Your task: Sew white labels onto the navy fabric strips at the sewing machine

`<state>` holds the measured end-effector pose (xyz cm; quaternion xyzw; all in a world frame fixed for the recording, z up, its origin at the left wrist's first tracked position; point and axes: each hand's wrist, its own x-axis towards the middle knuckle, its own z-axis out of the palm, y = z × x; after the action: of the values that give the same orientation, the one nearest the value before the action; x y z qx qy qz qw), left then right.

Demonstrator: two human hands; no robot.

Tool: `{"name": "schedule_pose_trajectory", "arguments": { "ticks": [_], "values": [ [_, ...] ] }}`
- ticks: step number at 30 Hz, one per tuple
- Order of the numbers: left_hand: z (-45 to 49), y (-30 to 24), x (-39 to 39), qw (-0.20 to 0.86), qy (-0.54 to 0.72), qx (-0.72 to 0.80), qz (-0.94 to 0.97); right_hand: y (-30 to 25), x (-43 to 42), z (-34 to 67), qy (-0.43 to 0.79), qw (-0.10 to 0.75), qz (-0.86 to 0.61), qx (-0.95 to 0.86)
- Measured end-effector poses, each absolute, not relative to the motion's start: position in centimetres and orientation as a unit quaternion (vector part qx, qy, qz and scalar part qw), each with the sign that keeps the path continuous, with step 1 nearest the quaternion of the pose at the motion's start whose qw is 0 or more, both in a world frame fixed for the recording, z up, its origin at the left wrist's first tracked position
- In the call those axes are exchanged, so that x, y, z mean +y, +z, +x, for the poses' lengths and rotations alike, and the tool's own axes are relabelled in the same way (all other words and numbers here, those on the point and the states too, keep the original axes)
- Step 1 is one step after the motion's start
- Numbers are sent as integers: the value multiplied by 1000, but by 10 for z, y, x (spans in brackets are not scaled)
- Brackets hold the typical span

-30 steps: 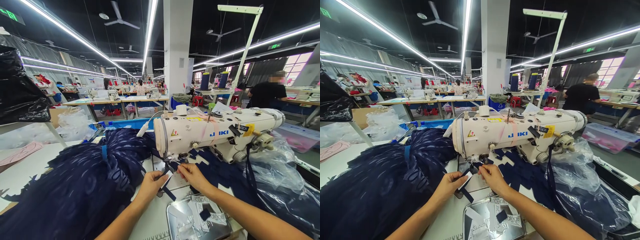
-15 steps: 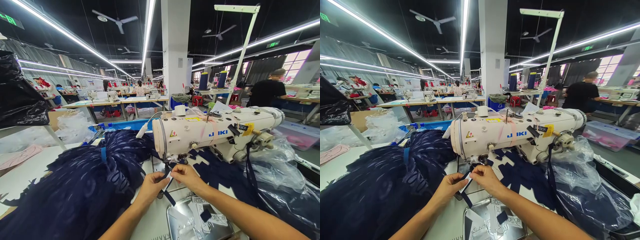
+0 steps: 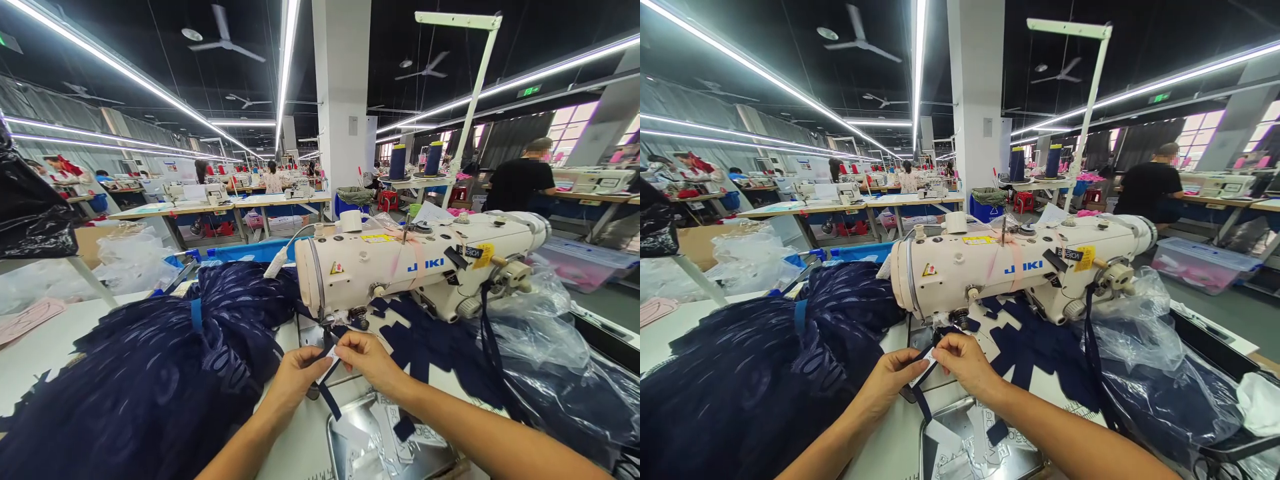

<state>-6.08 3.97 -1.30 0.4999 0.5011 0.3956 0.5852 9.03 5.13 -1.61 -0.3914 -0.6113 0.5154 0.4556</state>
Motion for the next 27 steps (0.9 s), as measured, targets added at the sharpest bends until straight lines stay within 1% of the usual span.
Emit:
{"name": "schedule_pose_trajectory", "arguments": {
  "ticks": [27],
  "values": [
    [-57, -5, 37, 577, 397, 506, 503, -24, 48, 90, 494, 494, -382, -605]
  ]
}}
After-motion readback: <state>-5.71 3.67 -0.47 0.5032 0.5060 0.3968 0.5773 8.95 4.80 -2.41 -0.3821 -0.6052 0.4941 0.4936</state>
